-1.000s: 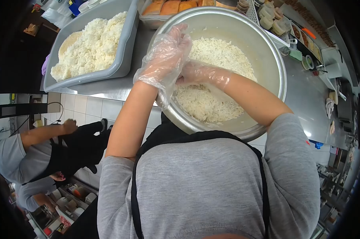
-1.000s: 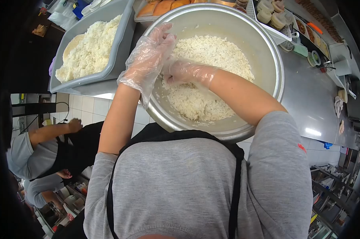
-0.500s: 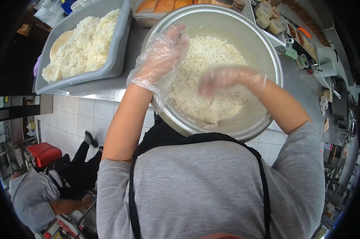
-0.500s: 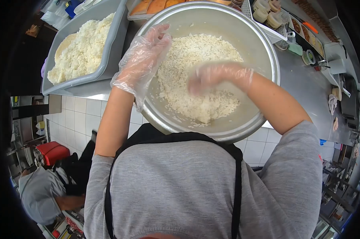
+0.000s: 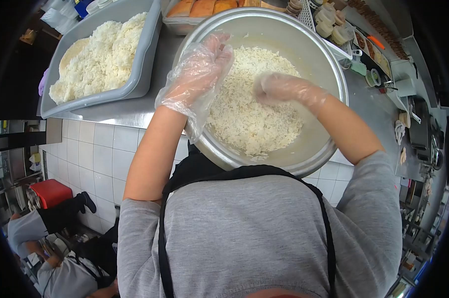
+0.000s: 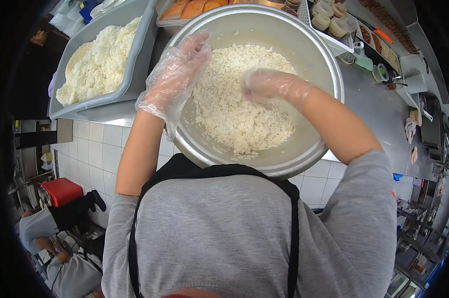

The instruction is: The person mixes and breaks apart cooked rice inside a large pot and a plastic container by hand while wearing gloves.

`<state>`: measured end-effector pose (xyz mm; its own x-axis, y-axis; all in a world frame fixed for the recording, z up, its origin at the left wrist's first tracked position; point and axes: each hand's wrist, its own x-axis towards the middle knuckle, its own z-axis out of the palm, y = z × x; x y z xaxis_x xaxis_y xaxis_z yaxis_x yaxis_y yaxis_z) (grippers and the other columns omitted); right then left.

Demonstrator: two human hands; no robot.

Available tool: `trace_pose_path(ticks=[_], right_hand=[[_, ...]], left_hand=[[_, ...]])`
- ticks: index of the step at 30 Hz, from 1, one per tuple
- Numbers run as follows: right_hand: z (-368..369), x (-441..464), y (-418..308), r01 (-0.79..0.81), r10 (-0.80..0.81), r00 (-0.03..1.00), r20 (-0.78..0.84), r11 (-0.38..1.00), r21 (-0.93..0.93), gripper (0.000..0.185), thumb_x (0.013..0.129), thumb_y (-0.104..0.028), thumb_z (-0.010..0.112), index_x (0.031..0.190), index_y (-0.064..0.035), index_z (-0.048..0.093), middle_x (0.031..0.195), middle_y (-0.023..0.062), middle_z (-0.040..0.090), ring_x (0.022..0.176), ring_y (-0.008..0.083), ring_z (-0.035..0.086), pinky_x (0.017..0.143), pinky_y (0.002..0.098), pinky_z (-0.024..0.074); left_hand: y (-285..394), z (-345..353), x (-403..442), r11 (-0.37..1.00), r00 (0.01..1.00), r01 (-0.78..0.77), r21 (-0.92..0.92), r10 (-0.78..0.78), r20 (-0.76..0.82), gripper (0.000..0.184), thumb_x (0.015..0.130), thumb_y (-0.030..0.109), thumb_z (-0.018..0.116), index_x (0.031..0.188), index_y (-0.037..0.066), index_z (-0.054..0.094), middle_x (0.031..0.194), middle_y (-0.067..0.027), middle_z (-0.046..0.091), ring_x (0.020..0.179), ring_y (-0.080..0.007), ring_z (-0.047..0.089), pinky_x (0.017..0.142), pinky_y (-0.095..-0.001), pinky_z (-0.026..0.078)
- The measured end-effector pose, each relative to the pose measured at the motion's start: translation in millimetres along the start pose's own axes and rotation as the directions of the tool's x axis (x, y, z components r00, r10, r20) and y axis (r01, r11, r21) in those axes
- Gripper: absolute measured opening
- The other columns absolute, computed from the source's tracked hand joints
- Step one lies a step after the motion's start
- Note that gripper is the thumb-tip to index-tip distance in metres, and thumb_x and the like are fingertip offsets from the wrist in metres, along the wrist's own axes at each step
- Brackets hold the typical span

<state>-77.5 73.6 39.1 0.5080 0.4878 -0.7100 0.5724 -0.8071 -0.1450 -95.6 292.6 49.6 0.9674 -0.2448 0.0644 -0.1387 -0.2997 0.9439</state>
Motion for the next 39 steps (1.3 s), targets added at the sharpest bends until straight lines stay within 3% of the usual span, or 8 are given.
trace_pose_path(ticks=[3,5,8,14,20,23,36,39], right_hand=[[-8,25,3,-0.210,0.278,0.950,-0.140,0.904,0.372,0.013,0.087,-0.013,0.057,0.084,-0.0009,0.060,0.084,0.0155,0.062,0.077,0.0284,0.060,0.074,0.0384,0.0489],[10,37,10,0.113,0.028,0.870,-0.492,0.960,0.255,0.012,0.084,-0.012,0.060,0.083,-0.0003,0.060,0.082,0.0152,0.061,0.076,0.0276,0.059,0.072,0.0384,0.0480],[25,34,15,0.159,-0.061,0.839,-0.541,0.978,0.137,0.011,0.082,-0.013,0.062,0.082,-0.0016,0.062,0.082,0.0142,0.063,0.077,0.0264,0.060,0.071,0.0382,0.0477],[-6,14,-1,-0.036,0.036,0.999,0.022,0.999,-0.020,0.016,0.083,-0.016,0.063,0.093,-0.0061,0.068,0.095,0.0134,0.068,0.086,0.0264,0.063,0.077,0.0357,0.0491],[-25,58,41,-0.028,0.169,0.789,-0.590,0.970,0.240,0.021,0.087,-0.019,0.059,0.100,-0.0056,0.067,0.094,0.0140,0.068,0.086,0.0248,0.064,0.079,0.0386,0.0490],[-26,66,23,-0.189,0.312,0.858,-0.409,0.931,0.313,0.020,0.089,-0.020,0.056,0.097,-0.0037,0.065,0.091,0.0150,0.067,0.085,0.0251,0.063,0.079,0.0393,0.0488],[6,45,32,0.070,0.010,0.899,-0.438,0.983,0.167,0.008,0.074,-0.010,0.060,0.079,-0.0057,0.065,0.075,0.0157,0.063,0.070,0.0294,0.060,0.063,0.0409,0.0466],[-14,36,8,-0.030,0.070,0.971,-0.227,0.984,0.176,0.009,0.074,-0.011,0.060,0.077,-0.0053,0.065,0.074,0.0156,0.063,0.069,0.0285,0.060,0.066,0.0412,0.0478]], left_hand=[[-6,0,4,0.997,0.998,-0.069,0.016,0.069,0.011,0.043,0.096,0.027,0.057,0.130,0.002,0.053,0.105,-0.0073,0.060,0.101,-0.0161,0.056,0.091,-0.0308,0.043],[-2,-1,2,0.995,0.998,-0.064,0.079,0.063,0.016,0.044,0.096,0.028,0.057,0.131,0.002,0.053,0.106,-0.0078,0.060,0.101,-0.0166,0.056,0.092,-0.0313,0.043],[1,0,1,0.998,1.000,-0.024,0.061,0.023,0.005,0.044,0.096,0.028,0.057,0.131,0.002,0.052,0.107,-0.0089,0.061,0.101,-0.0174,0.056,0.092,-0.0317,0.043],[-13,1,4,0.995,0.995,-0.095,0.036,0.095,-0.003,0.044,0.095,0.028,0.057,0.132,0.004,0.052,0.109,-0.0119,0.060,0.103,-0.0188,0.056,0.093,-0.0322,0.043],[-5,-2,6,0.997,0.999,-0.042,0.071,0.040,0.035,0.044,0.094,0.029,0.058,0.132,0.005,0.053,0.112,-0.0121,0.060,0.106,-0.0196,0.057,0.094,-0.0329,0.043],[7,-3,1,0.998,1.000,-0.019,0.054,0.017,0.020,0.045,0.094,0.031,0.058,0.131,0.007,0.054,0.113,-0.0132,0.061,0.106,-0.0209,0.057,0.094,-0.0340,0.043],[-1,-2,4,0.986,0.998,-0.059,0.153,0.056,0.025,0.048,0.095,0.035,0.054,0.135,0.009,0.051,0.114,-0.0167,0.060,0.108,-0.0263,0.057,0.095,-0.0364,0.043],[-2,-3,3,0.987,0.997,-0.073,0.140,0.069,0.033,0.047,0.096,0.034,0.054,0.135,0.009,0.050,0.116,-0.0162,0.059,0.109,-0.0261,0.056,0.095,-0.0363,0.043]])
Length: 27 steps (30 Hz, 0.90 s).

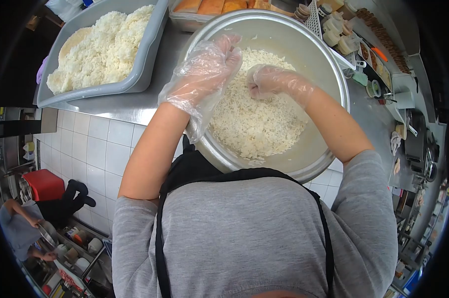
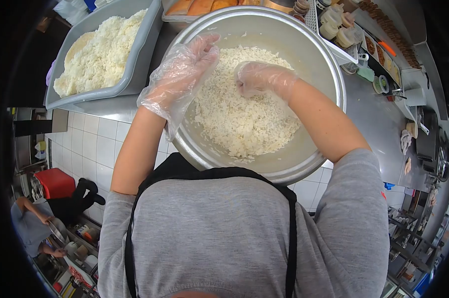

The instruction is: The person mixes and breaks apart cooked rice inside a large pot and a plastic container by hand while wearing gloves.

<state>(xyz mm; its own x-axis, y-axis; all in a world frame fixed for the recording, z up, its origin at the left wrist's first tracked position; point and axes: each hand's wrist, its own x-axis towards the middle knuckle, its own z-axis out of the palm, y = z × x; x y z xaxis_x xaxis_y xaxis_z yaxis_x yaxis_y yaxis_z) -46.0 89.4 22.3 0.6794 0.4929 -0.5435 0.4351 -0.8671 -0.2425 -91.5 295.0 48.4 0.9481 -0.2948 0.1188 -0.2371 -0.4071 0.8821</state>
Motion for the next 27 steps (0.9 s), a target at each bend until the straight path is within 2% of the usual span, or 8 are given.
trace_pose_path(ticks=[3,5,12,15,17,21,23,27], right_hand=[[-10,4,-29,-0.109,0.125,0.983,0.131,0.986,-0.122,0.011,0.083,-0.014,0.062,0.088,-0.0039,0.062,0.090,0.0138,0.064,0.085,0.0251,0.062,0.076,0.0374,0.0489],[25,25,-12,0.258,-0.291,0.931,-0.220,0.952,-0.166,0.015,0.084,-0.017,0.063,0.091,-0.0028,0.061,0.094,0.0159,0.063,0.088,0.0282,0.062,0.080,0.0397,0.0493],[20,-5,-23,0.131,-0.157,0.976,-0.150,0.977,-0.171,0.018,0.085,-0.019,0.063,0.092,-0.0030,0.060,0.089,0.0161,0.062,0.086,0.0295,0.061,0.080,0.0408,0.0499],[8,-13,-26,-0.184,0.172,0.978,0.114,0.978,0.098,0.019,0.084,-0.020,0.065,0.087,-0.0023,0.060,0.081,0.0140,0.060,0.081,0.0260,0.061,0.076,0.0396,0.0498],[21,-12,4,0.037,-0.028,0.997,0.067,0.989,-0.142,0.020,0.081,-0.021,0.067,0.081,-0.0020,0.059,0.075,0.0106,0.058,0.076,0.0213,0.060,0.073,0.0382,0.0500],[3,-31,16,0.100,-0.094,0.993,0.071,0.992,-0.080,0.016,0.083,-0.020,0.066,0.082,-0.0042,0.063,0.081,0.0097,0.063,0.081,0.0198,0.062,0.076,0.0366,0.0512],[-23,-30,14,-0.164,0.167,0.986,0.023,0.981,-0.105,0.017,0.086,-0.023,0.064,0.091,-0.0066,0.068,0.090,0.0101,0.067,0.088,0.0223,0.064,0.083,0.0351,0.0513],[-23,6,53,-0.209,0.216,0.919,-0.331,0.976,0.055,0.023,0.090,-0.027,0.061,0.099,-0.0067,0.068,0.100,0.0120,0.068,0.094,0.0265,0.064,0.088,0.0356,0.0495]], left_hand=[[-5,2,3,0.998,0.999,-0.042,0.036,0.043,-0.009,0.046,0.096,0.033,0.053,0.135,0.009,0.050,0.117,-0.0161,0.059,0.110,-0.0255,0.056,0.094,-0.0363,0.043],[1,0,0,0.999,1.000,-0.003,0.037,0.002,0.007,0.046,0.097,0.032,0.053,0.135,0.006,0.050,0.117,-0.0175,0.060,0.111,-0.0255,0.057,0.095,-0.0363,0.043],[-3,3,1,0.995,1.000,-0.006,0.096,0.005,0.008,0.046,0.097,0.031,0.051,0.132,0.002,0.051,0.118,-0.0183,0.062,0.110,-0.0261,0.059,0.094,-0.0358,0.045],[0,1,-2,0.993,0.998,-0.057,0.102,0.060,-0.030,0.045,0.097,0.032,0.051,0.132,0.002,0.051,0.119,-0.0186,0.062,0.109,-0.0270,0.060,0.094,-0.0365,0.045],[2,0,-1,0.994,0.999,-0.049,0.093,0.048,0.010,0.046,0.097,0.034,0.052,0.132,0.004,0.051,0.121,-0.0198,0.061,0.112,-0.0289,0.059,0.096,-0.0373,0.045],[-1,0,0,0.994,0.998,-0.063,0.090,0.061,0.027,0.046,0.097,0.034,0.052,0.133,0.005,0.050,0.123,-0.0196,0.061,0.114,-0.0292,0.058,0.096,-0.0374,0.045],[-1,1,1,0.993,0.999,-0.023,0.114,0.017,0.052,0.045,0.096,0.033,0.053,0.132,0.006,0.052,0.123,-0.0196,0.060,0.115,-0.0289,0.058,0.096,-0.0374,0.045],[1,3,1,0.993,0.997,-0.035,0.115,0.027,0.070,0.044,0.096,0.033,0.053,0.131,0.006,0.053,0.122,-0.0196,0.061,0.115,-0.0285,0.058,0.095,-0.0371,0.045]])
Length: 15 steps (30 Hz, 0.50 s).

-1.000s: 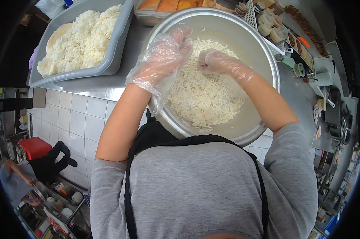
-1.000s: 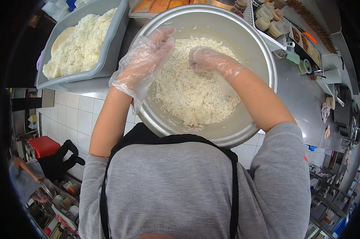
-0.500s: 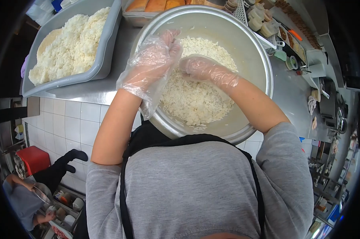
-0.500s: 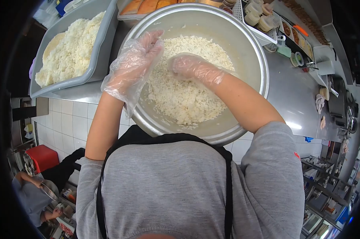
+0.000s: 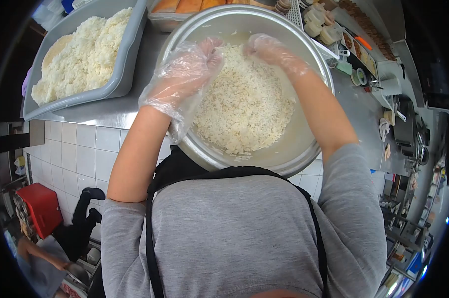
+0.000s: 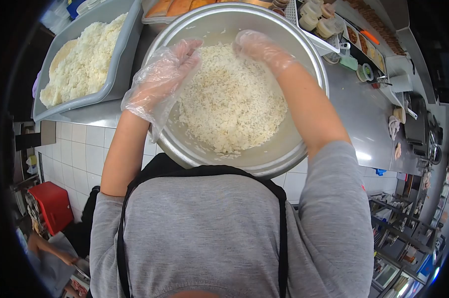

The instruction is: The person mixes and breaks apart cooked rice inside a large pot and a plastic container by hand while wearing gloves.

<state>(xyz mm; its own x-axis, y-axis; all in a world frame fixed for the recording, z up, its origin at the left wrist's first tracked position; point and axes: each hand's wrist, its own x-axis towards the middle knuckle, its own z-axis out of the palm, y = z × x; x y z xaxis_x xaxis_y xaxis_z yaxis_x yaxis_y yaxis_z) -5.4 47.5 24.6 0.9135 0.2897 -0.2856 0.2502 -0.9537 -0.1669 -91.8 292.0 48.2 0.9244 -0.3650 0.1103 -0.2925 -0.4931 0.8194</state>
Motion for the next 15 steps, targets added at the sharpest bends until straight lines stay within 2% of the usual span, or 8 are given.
trace_pose_path(ticks=[1,4,8,10,14,15], right_hand=[[4,4,-2,0.009,-0.013,0.998,-0.059,0.998,-0.066,0.025,0.090,-0.027,0.060,0.100,-0.0057,0.067,0.100,0.0127,0.068,0.094,0.0281,0.064,0.088,0.0365,0.0492],[15,7,-4,0.003,-0.010,0.998,-0.056,0.993,-0.120,0.023,0.091,-0.023,0.058,0.102,-0.0048,0.066,0.101,0.0152,0.067,0.094,0.0307,0.063,0.086,0.0384,0.0483],[19,11,-2,0.049,-0.051,0.998,-0.044,0.998,-0.038,0.021,0.089,-0.020,0.057,0.100,-0.0044,0.065,0.099,0.0173,0.066,0.094,0.0329,0.062,0.084,0.0399,0.0475],[20,16,-6,0.002,-0.004,1.000,-0.011,0.993,-0.120,0.019,0.086,-0.017,0.058,0.099,-0.0042,0.065,0.097,0.0172,0.066,0.094,0.0327,0.062,0.083,0.0400,0.0476],[15,9,-6,0.037,-0.041,0.999,-0.016,0.981,-0.189,0.021,0.086,-0.019,0.059,0.098,-0.0033,0.064,0.097,0.0179,0.067,0.093,0.0336,0.062,0.081,0.0407,0.0478],[6,14,-7,0.054,-0.026,0.993,0.117,0.969,-0.240,0.024,0.088,-0.022,0.057,0.099,-0.0026,0.064,0.098,0.0185,0.066,0.093,0.0344,0.062,0.081,0.0413,0.0479]], left_hand=[[3,-2,-1,1.000,1.000,0.017,0.026,-0.017,-0.005,0.043,0.096,0.032,0.053,0.130,0.005,0.054,0.121,-0.0197,0.062,0.114,-0.0288,0.059,0.095,-0.0371,0.045],[-3,0,0,0.999,1.000,-0.002,0.046,0.003,-0.026,0.042,0.096,0.031,0.053,0.128,0.005,0.055,0.118,-0.0199,0.063,0.111,-0.0290,0.060,0.094,-0.0371,0.046],[-2,2,-4,0.998,0.998,-0.026,0.058,0.029,-0.052,0.041,0.096,0.030,0.052,0.128,0.004,0.055,0.115,-0.0197,0.064,0.106,-0.0283,0.062,0.092,-0.0371,0.046],[-1,1,-3,0.998,0.998,-0.025,0.063,0.029,-0.052,0.041,0.096,0.031,0.052,0.128,0.004,0.055,0.115,-0.0189,0.064,0.106,-0.0283,0.062,0.092,-0.0369,0.046],[-4,2,-3,0.999,0.999,-0.010,0.045,0.012,-0.046,0.041,0.097,0.032,0.051,0.128,0.006,0.055,0.115,-0.0165,0.064,0.106,-0.0290,0.062,0.092,-0.0370,0.046],[-2,2,-4,0.999,0.998,-0.007,0.046,0.009,-0.055,0.041,0.097,0.032,0.051,0.128,0.006,0.055,0.115,-0.0165,0.064,0.106,-0.0290,0.062,0.092,-0.0370,0.046]])
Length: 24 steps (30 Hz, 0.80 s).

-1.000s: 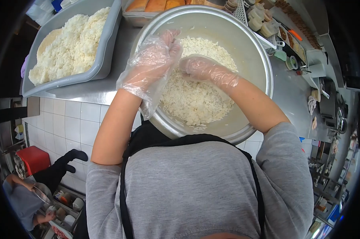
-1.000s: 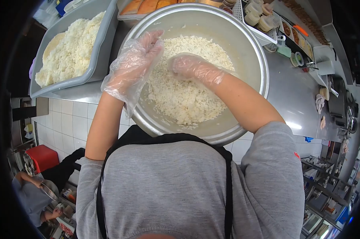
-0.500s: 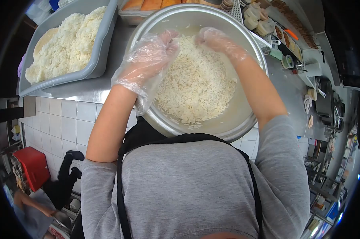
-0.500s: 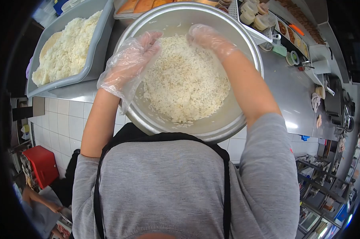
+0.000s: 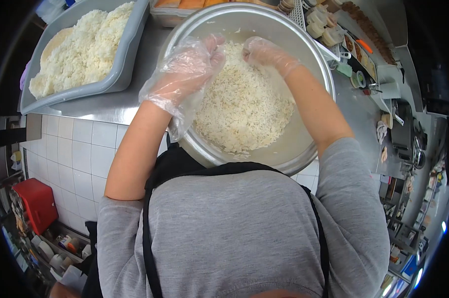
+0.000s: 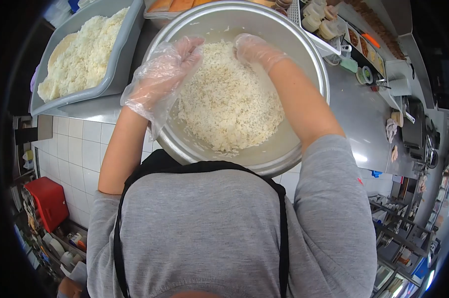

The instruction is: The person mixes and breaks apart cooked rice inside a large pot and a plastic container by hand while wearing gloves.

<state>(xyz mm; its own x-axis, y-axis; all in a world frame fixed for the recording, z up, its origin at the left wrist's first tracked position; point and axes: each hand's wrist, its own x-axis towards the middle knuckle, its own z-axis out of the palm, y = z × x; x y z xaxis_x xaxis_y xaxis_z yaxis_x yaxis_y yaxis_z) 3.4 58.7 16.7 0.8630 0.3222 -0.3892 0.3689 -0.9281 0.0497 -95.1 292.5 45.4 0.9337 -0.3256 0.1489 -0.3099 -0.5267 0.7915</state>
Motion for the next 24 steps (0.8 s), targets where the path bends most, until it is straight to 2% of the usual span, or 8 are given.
trace_pose_path(ticks=[1,2,4,6,8,13,17,24], right_hand=[[-9,3,0,0.016,-0.009,0.992,0.129,0.998,-0.054,0.027,0.090,-0.026,0.056,0.100,-0.0020,0.064,0.099,0.0191,0.066,0.093,0.0352,0.062,0.081,0.0418,0.0479],[-13,3,-1,0.020,-0.013,0.992,0.126,0.998,-0.057,0.027,0.090,-0.026,0.056,0.100,-0.0020,0.064,0.099,0.0191,0.066,0.093,0.0352,0.062,0.081,0.0418,0.0479],[-12,1,-1,0.002,0.002,0.986,-0.169,1.000,0.025,0.034,0.093,-0.033,0.054,0.097,-0.0004,0.063,0.098,0.0205,0.065,0.091,0.0373,0.061,0.080,0.0434,0.0476],[4,9,0,-0.026,0.036,0.988,-0.153,0.997,0.066,0.035,0.094,-0.034,0.053,0.096,-0.0001,0.062,0.097,0.0206,0.065,0.091,0.0378,0.061,0.080,0.0436,0.0473],[13,12,6,-0.058,0.073,0.985,-0.157,0.994,0.098,0.037,0.094,-0.035,0.053,0.095,0.0003,0.062,0.096,0.0208,0.065,0.090,0.0383,0.060,0.081,0.0438,0.0470],[21,3,6,0.025,-0.004,0.969,-0.245,0.996,0.083,0.033,0.094,-0.034,0.053,0.094,-0.0012,0.061,0.096,0.0203,0.064,0.093,0.0367,0.059,0.082,0.0423,0.0465],[19,6,10,0.028,-0.003,0.977,-0.213,0.993,0.111,0.032,0.093,-0.033,0.055,0.093,-0.0021,0.062,0.095,0.0201,0.064,0.091,0.0367,0.060,0.082,0.0420,0.0468],[12,1,1,0.006,0.005,0.993,-0.116,0.995,0.095,0.020,0.083,-0.018,0.059,0.097,-0.0057,0.066,0.096,0.0183,0.066,0.092,0.0331,0.062,0.082,0.0398,0.0479]], left_hand=[[3,-1,0,0.999,1.000,0.008,0.034,-0.008,0.008,0.042,0.097,0.033,0.051,0.129,0.007,0.055,0.116,-0.0165,0.064,0.106,-0.0294,0.061,0.093,-0.0374,0.046],[4,-2,1,0.998,1.000,0.018,0.067,-0.019,0.020,0.042,0.097,0.034,0.050,0.129,0.008,0.054,0.117,-0.0164,0.063,0.107,-0.0299,0.061,0.093,-0.0378,0.046],[-3,2,4,0.994,1.000,-0.003,0.111,0.002,0.012,0.042,0.097,0.035,0.050,0.129,0.009,0.054,0.118,-0.0169,0.062,0.107,-0.0300,0.061,0.093,-0.0383,0.046],[-5,5,1,0.988,0.999,-0.023,0.152,0.018,0.035,0.043,0.097,0.035,0.050,0.130,0.009,0.054,0.119,-0.0173,0.062,0.107,-0.0302,0.061,0.093,-0.0388,0.046],[2,-1,3,0.996,0.997,0.024,0.084,-0.030,0.074,0.042,0.096,0.035,0.050,0.129,0.008,0.054,0.120,-0.0177,0.061,0.108,-0.0305,0.060,0.094,-0.0395,0.046],[0,2,0,0.995,0.999,-0.006,0.102,0.002,0.036,0.041,0.096,0.033,0.050,0.128,0.008,0.055,0.118,-0.0182,0.062,0.107,-0.0313,0.060,0.093,-0.0401,0.046],[0,2,1,0.996,0.999,-0.023,0.089,0.020,0.031,0.041,0.096,0.033,0.050,0.127,0.007,0.056,0.116,-0.0187,0.063,0.106,-0.0320,0.061,0.093,-0.0401,0.045],[1,1,3,0.995,0.998,0.046,0.090,-0.050,0.045,0.044,0.096,0.036,0.049,0.128,0.007,0.056,0.117,-0.0185,0.063,0.108,-0.0317,0.060,0.094,-0.0392,0.045]])
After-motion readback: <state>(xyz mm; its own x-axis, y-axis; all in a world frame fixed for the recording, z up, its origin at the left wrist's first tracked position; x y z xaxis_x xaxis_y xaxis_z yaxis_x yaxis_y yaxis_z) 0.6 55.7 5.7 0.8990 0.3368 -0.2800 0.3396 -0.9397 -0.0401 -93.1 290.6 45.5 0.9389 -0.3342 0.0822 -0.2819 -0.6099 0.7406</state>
